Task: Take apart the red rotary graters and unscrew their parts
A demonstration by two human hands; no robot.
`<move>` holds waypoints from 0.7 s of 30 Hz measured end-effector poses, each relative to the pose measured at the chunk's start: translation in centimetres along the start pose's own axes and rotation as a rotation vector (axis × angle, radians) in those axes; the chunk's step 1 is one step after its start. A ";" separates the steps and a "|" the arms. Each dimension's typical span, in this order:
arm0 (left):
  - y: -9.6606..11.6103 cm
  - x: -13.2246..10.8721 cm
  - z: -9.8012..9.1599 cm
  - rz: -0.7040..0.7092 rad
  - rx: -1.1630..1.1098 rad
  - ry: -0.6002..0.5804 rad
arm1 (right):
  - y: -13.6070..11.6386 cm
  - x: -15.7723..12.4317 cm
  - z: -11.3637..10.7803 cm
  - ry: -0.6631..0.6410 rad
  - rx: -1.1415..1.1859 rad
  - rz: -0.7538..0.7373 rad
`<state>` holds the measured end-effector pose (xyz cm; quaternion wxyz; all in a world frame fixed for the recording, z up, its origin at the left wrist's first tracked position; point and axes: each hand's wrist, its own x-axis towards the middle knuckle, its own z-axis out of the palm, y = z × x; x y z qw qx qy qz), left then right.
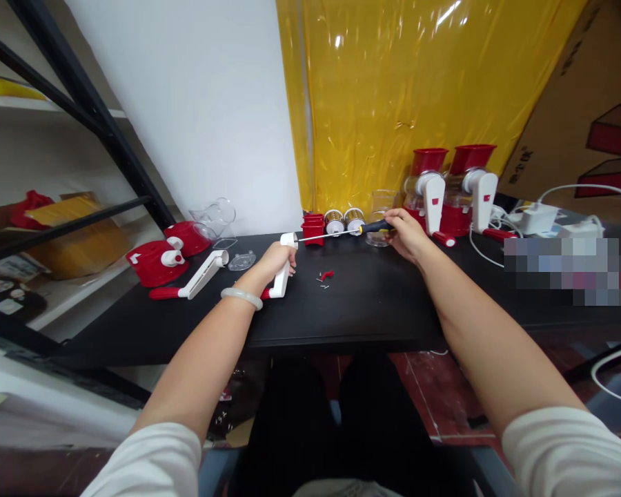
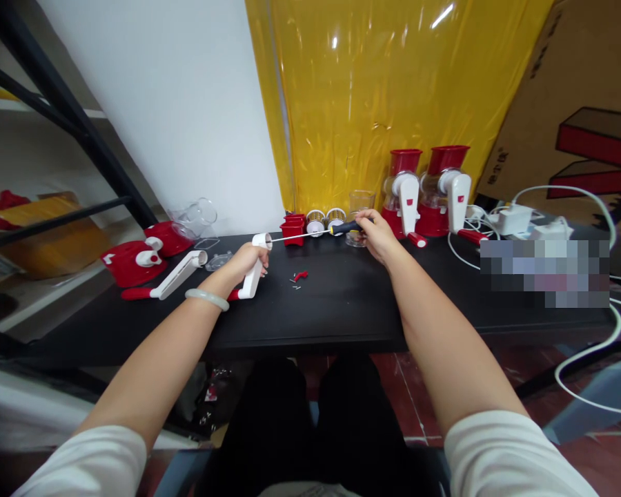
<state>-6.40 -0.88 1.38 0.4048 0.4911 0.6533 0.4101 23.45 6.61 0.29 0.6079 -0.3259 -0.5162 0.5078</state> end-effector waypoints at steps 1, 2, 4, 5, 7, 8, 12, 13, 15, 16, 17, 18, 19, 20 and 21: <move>0.0 0.0 0.0 -0.003 -0.013 0.001 | -0.3 -0.1 0.0 -0.042 0.066 0.009; 0.0 0.0 -0.1 -0.007 -0.027 0.002 | -0.5 -0.3 -0.1 -0.081 0.116 0.011; 0.1 0.0 -0.2 -0.010 -0.048 0.000 | -0.8 -0.4 -0.1 -0.116 0.135 0.008; 0.1 0.0 -0.2 -0.008 -0.057 -0.001 | -0.8 -0.4 -0.2 -0.102 0.096 0.004; 0.2 -0.1 -0.2 -0.004 -0.070 -0.006 | -0.7 -0.2 -0.1 -0.035 -0.055 -0.025; 0.2 -0.1 -0.2 -0.003 -0.074 -0.010 | -0.5 -0.1 -0.1 0.004 -0.134 -0.046; 0.1 -0.1 -0.1 -0.002 -0.074 -0.028 | -0.3 0.2 0.3 0.122 -0.121 -0.130; 0.0 -0.1 -0.1 0.000 -0.072 -0.030 | -0.5 0.1 0.3 0.107 -0.040 -0.131; -0.1 -0.1 0.0 0.001 -0.066 -0.033 | -0.9 -0.1 0.3 0.023 0.104 -0.122; -0.1 -0.1 0.0 -0.002 -0.062 -0.034 | -1.1 -0.2 0.2 -0.030 0.143 -0.116; -0.2 -0.1 0.0 -0.007 -0.059 -0.035 | -1.3 -0.2 0.1 -0.070 0.155 -0.112; -0.2 -0.1 0.0 -0.013 -0.057 -0.034 | -1.4 -0.3 0.1 -0.089 0.143 -0.110; -0.2 -0.1 0.0 -0.018 -0.055 -0.032 | -1.5 -0.3 0.0 -0.086 0.111 -0.105; -0.1 -0.1 0.0 -0.019 -0.055 -0.029 | -1.4 -0.2 0.0 -0.065 0.064 -0.097; -0.1 -0.1 0.0 -0.018 -0.055 -0.026 | -1.3 -0.1 0.0 -0.038 0.008 -0.088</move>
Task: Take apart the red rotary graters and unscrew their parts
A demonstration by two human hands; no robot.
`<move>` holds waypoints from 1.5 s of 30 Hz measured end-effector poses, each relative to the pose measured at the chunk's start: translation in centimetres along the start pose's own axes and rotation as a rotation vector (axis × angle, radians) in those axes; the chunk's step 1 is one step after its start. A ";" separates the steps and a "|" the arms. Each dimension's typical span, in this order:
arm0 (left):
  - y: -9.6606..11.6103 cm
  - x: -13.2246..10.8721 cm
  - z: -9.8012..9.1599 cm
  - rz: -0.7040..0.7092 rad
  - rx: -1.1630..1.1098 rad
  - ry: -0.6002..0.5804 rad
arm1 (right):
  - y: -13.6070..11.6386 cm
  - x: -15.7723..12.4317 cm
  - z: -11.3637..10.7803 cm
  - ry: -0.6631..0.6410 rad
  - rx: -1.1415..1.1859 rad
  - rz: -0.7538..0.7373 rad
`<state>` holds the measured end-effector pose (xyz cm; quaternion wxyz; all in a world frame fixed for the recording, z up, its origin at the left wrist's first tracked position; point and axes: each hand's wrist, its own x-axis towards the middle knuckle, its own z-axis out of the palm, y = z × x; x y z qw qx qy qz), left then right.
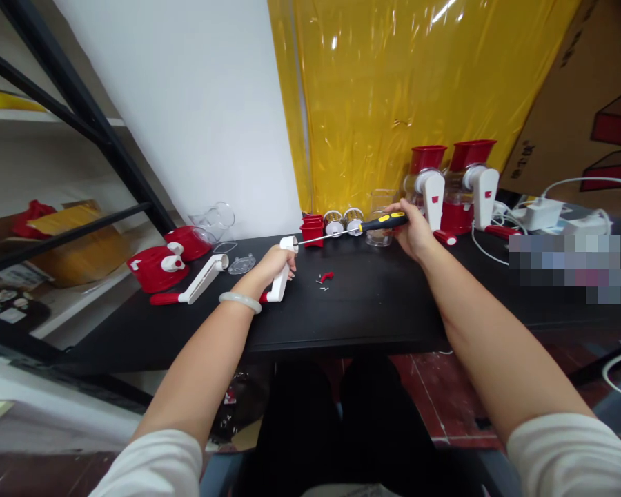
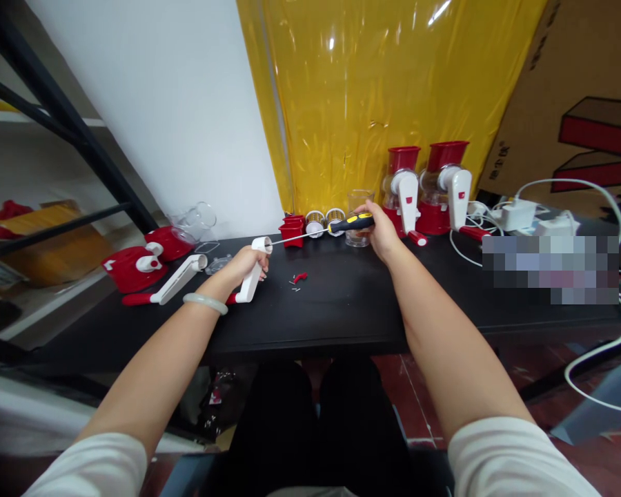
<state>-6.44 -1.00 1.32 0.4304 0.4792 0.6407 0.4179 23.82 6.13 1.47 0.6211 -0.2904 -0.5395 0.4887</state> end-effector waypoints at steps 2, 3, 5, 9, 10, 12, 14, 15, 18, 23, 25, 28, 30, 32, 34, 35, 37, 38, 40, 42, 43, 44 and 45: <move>0.1 -0.1 -0.1 0.003 -0.001 0.004 | 0.3 0.1 0.1 0.045 -0.101 0.012; 0.1 -0.1 -0.1 0.002 0.000 0.005 | 0.3 0.1 0.2 0.061 -0.121 0.013; 0.2 -0.1 -0.2 -0.004 0.002 0.005 | 0.3 0.0 0.4 0.063 -0.065 0.010; 0.1 0.0 -0.1 -0.007 0.000 0.009 | -0.5 -0.5 0.4 -0.042 0.138 0.019; 0.1 0.1 -0.1 -0.008 0.000 0.010 | -0.6 -0.5 0.3 -0.059 0.148 0.017; 0.1 0.0 -0.1 -0.015 0.002 0.012 | -0.6 -0.5 0.2 -0.052 0.101 0.025; 0.2 0.0 -0.1 -0.020 0.003 0.013 | -0.3 -0.3 0.2 0.002 -0.027 0.040; 0.2 0.0 -0.1 -0.020 0.001 0.013 | -0.1 -0.2 0.2 0.033 -0.103 0.040; 0.3 -0.1 -0.1 -0.012 -0.010 0.011 | 0.3 -0.1 0.4 0.121 -0.194 0.006; 0.2 -0.1 0.0 -0.019 -0.007 0.001 | -0.3 -0.4 0.5 0.012 0.144 0.018; 0.2 -0.1 0.0 -0.015 -0.010 0.001 | -0.4 -0.3 0.3 -0.004 0.155 0.001; 0.2 -0.1 0.0 -0.018 -0.006 0.003 | 0.1 0.1 0.0 0.073 -0.068 0.014; 0.3 -0.2 0.0 -0.023 -0.002 0.001 | 0.5 0.3 0.0 0.127 -0.216 0.018; 0.3 -0.2 0.0 -0.018 -0.007 -0.001 | 0.6 0.3 0.1 0.142 -0.192 0.001; 0.3 -0.2 0.0 -0.007 -0.018 -0.004 | 0.4 0.1 0.2 0.084 -0.035 -0.006; 0.3 -0.2 0.0 -0.003 -0.022 -0.005 | 0.2 -0.1 0.3 0.040 0.040 -0.002; 0.2 -0.1 0.0 -0.004 -0.026 -0.010 | -0.2 -0.3 0.2 -0.028 0.112 0.005; 0.2 -0.1 0.0 -0.006 -0.026 -0.012 | -0.2 -0.3 0.2 -0.031 0.100 0.007; 0.1 0.0 0.0 -0.004 -0.028 -0.018 | -0.1 -0.2 0.0 0.026 -0.024 0.001; 0.1 0.0 -0.1 0.005 -0.034 -0.022 | 0.3 0.0 0.0 0.116 -0.198 -0.028; 0.1 0.0 -0.1 0.009 -0.036 -0.023 | 0.5 0.1 0.0 0.149 -0.253 -0.044; 0.1 0.0 -0.1 0.009 -0.035 -0.025 | 0.6 0.1 0.0 0.172 -0.263 -0.060; 0.2 -0.1 -0.1 0.007 -0.032 -0.027 | 0.6 0.2 0.1 0.175 -0.226 -0.067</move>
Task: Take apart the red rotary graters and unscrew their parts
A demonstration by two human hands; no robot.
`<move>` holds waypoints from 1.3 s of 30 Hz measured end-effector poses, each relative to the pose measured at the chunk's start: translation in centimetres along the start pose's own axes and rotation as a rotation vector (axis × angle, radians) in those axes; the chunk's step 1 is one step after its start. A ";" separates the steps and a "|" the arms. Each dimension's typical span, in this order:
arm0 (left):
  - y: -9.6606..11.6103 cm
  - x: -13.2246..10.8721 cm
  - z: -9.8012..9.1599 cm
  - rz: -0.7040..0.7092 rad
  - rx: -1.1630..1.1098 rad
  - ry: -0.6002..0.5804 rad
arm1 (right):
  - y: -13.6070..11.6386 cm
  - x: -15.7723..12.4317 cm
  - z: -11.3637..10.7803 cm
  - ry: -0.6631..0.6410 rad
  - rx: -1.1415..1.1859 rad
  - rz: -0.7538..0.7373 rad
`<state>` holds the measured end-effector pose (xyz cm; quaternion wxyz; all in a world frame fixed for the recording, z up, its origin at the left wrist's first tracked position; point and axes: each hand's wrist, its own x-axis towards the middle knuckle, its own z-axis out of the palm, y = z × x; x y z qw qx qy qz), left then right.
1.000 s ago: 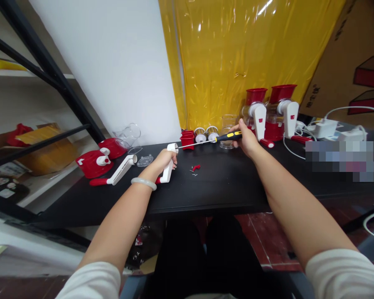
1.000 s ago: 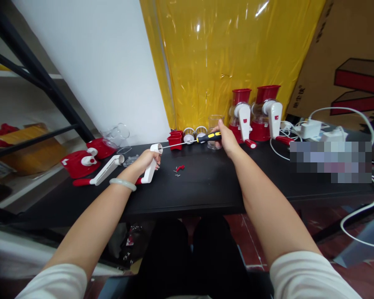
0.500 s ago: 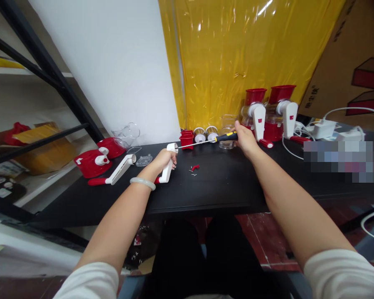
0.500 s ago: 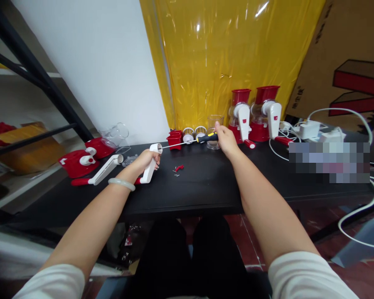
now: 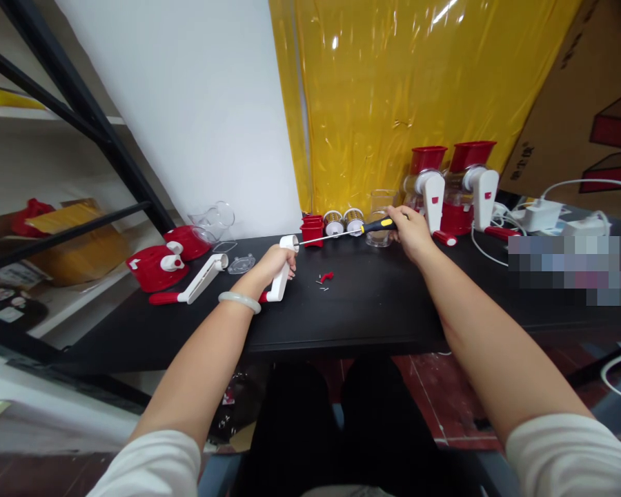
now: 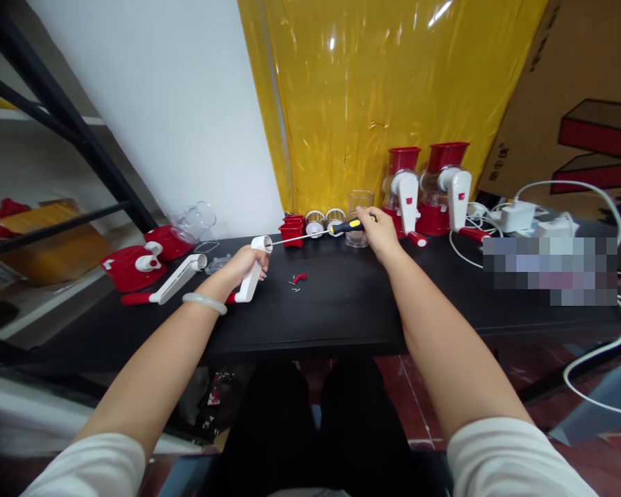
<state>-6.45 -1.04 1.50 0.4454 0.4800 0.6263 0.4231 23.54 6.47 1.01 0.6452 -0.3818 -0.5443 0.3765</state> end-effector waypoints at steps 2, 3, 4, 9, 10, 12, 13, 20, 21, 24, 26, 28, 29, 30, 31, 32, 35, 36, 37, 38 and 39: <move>0.0 0.0 0.0 -0.006 0.007 -0.005 | -0.2 -0.1 0.1 -0.061 0.154 0.027; 0.0 -0.1 0.0 -0.006 0.009 -0.007 | -0.3 -0.1 0.1 -0.105 0.229 0.045; 0.0 -0.1 0.1 -0.003 0.010 -0.007 | -0.4 -0.2 0.1 -0.145 0.281 0.062; 0.2 -0.2 0.1 0.000 0.017 -0.007 | -0.1 -0.2 0.3 -0.082 0.134 0.038; 0.2 -0.3 0.1 -0.004 0.023 -0.010 | 0.1 -0.1 0.4 -0.057 0.100 0.018; 0.3 -0.5 0.3 -0.006 0.033 -0.022 | 0.4 0.0 0.7 -0.031 0.118 0.003; 0.4 -0.6 0.3 -0.001 0.036 -0.029 | 0.5 0.1 0.8 -0.024 0.159 0.011; 0.6 -0.9 0.5 0.029 0.037 -0.062 | -0.2 0.0 0.6 -0.081 0.358 0.057; 0.6 -0.9 0.5 0.029 0.037 -0.061 | -0.3 -0.1 0.4 -0.114 0.363 0.070; 0.6 -0.9 0.5 0.030 0.034 -0.059 | -0.3 0.0 -0.1 -0.127 0.305 0.089; 0.7 -1.0 0.5 0.033 0.033 -0.060 | 0.0 0.1 -0.2 -0.058 0.185 0.044; 0.7 -1.1 0.6 0.036 0.032 -0.060 | 0.3 0.2 0.0 0.009 0.104 -0.013; 0.7 -1.1 0.6 0.037 0.031 -0.060 | 0.4 0.3 0.1 0.029 0.112 -0.028; 0.8 -1.2 0.6 0.037 0.029 -0.060 | 0.5 0.3 0.3 0.040 0.152 -0.031; 0.8 -1.2 0.5 0.039 0.026 -0.061 | 0.6 0.3 0.5 0.041 0.209 -0.023; 0.8 -1.2 0.5 0.040 0.022 -0.062 | 0.6 0.3 0.7 0.035 0.263 -0.011; 0.9 -1.1 0.3 0.053 0.000 -0.058 | 0.5 0.3 1.0 -0.011 0.344 0.025; 0.9 -1.0 0.2 0.058 -0.010 -0.055 | 0.4 0.2 1.0 -0.030 0.348 0.034; 0.9 -1.0 0.1 0.063 -0.019 -0.051 | 0.4 0.2 0.9 -0.043 0.347 0.040; 0.9 -0.9 0.0 0.067 -0.028 -0.048 | 0.3 0.1 0.9 -0.053 0.340 0.038; 0.9 -0.8 0.0 0.070 -0.036 -0.047 | 0.3 0.1 0.8 -0.057 0.326 0.025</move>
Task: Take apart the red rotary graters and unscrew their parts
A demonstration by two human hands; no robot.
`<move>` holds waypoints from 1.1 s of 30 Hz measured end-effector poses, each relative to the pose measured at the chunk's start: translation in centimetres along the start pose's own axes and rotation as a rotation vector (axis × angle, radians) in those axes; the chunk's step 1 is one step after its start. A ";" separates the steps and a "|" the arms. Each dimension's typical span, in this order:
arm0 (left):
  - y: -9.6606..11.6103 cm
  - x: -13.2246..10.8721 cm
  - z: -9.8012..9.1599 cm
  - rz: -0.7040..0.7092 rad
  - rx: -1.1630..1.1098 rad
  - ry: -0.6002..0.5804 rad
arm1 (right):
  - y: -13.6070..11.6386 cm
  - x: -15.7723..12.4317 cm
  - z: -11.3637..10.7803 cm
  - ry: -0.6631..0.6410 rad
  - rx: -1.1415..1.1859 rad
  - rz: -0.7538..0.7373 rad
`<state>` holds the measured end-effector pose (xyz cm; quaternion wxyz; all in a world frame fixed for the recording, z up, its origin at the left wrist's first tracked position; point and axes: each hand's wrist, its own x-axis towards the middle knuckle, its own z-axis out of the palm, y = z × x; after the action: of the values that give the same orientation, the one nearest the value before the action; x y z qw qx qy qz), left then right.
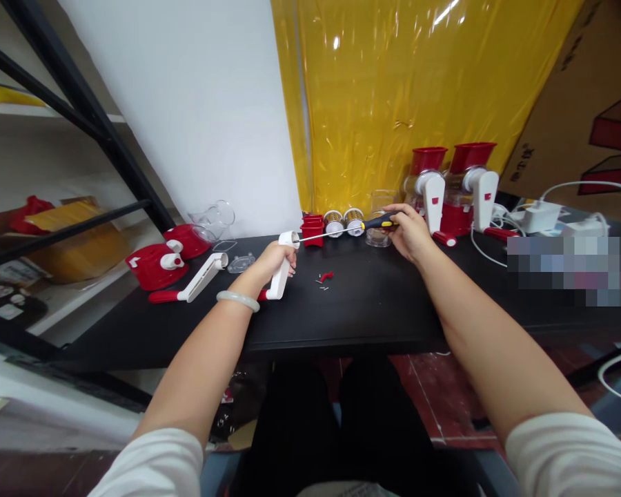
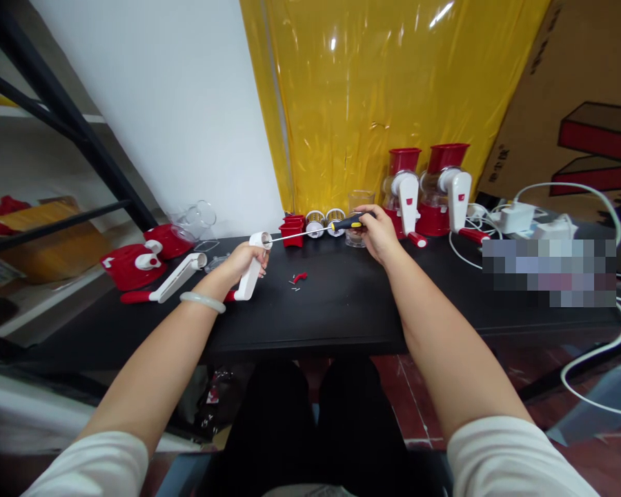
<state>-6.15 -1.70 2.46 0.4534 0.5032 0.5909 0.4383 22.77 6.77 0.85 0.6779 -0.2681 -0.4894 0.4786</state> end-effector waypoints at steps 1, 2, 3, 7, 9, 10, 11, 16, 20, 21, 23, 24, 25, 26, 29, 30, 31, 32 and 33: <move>0.0 0.0 0.0 0.001 -0.006 0.001 | 0.0 0.0 -0.1 -0.002 -0.030 -0.021; 0.0 0.1 0.0 0.001 -0.010 0.002 | 0.0 -0.1 -0.1 0.002 -0.070 -0.047; 0.0 0.0 0.0 0.000 -0.013 0.002 | 0.0 -0.1 -0.2 0.008 -0.110 -0.073; 0.0 0.0 0.1 0.000 -0.016 -0.002 | 0.2 0.0 0.0 0.046 -0.129 -0.100; 0.0 -0.1 0.1 0.005 -0.015 -0.009 | 0.3 0.0 0.1 0.055 -0.085 -0.084; 0.0 -0.1 0.1 0.007 -0.014 -0.012 | 0.3 0.1 0.1 0.058 -0.076 -0.080; 0.0 -0.2 0.1 0.009 -0.013 -0.016 | 0.4 0.1 0.1 0.059 -0.074 -0.079; 0.0 -0.3 0.1 0.013 -0.005 -0.026 | 0.3 0.2 0.0 0.079 -0.088 -0.107; 0.0 -0.2 0.1 0.015 0.000 -0.023 | 0.3 0.2 0.0 0.079 -0.083 -0.107; 0.0 -0.2 0.1 0.015 0.004 -0.022 | 0.3 0.2 0.0 0.080 -0.085 -0.108; 0.1 -0.3 0.1 0.016 0.011 -0.023 | 0.3 0.2 -0.1 0.082 -0.092 -0.114; 0.1 -0.3 0.1 0.019 0.015 -0.025 | 0.3 0.2 -0.1 0.087 -0.096 -0.116; 0.1 -0.4 0.1 0.021 0.018 -0.026 | 0.3 0.3 -0.1 0.098 -0.102 -0.121; 0.2 -0.4 0.1 0.024 0.022 -0.025 | 0.3 0.3 -0.1 0.114 -0.111 -0.125; 0.2 -0.4 0.2 0.025 0.046 -0.013 | 0.0 0.2 -0.2 0.176 -0.158 -0.128; 0.1 -0.4 0.3 0.024 0.057 -0.006 | -0.2 0.2 -0.2 0.197 -0.185 -0.125; 0.1 -0.3 0.3 0.025 0.070 0.002 | -0.3 0.1 -0.1 0.220 -0.219 -0.120; 0.1 -0.2 0.3 0.026 0.082 0.010 | -0.5 0.0 -0.1 0.242 -0.261 -0.114; 0.0 -0.1 0.3 0.028 0.094 0.019 | -0.6 -0.1 -0.1 0.264 -0.308 -0.110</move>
<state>-5.85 -1.77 2.44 0.4174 0.5278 0.6081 0.4213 23.10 6.45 1.32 0.7122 -0.4020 -0.4775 0.3211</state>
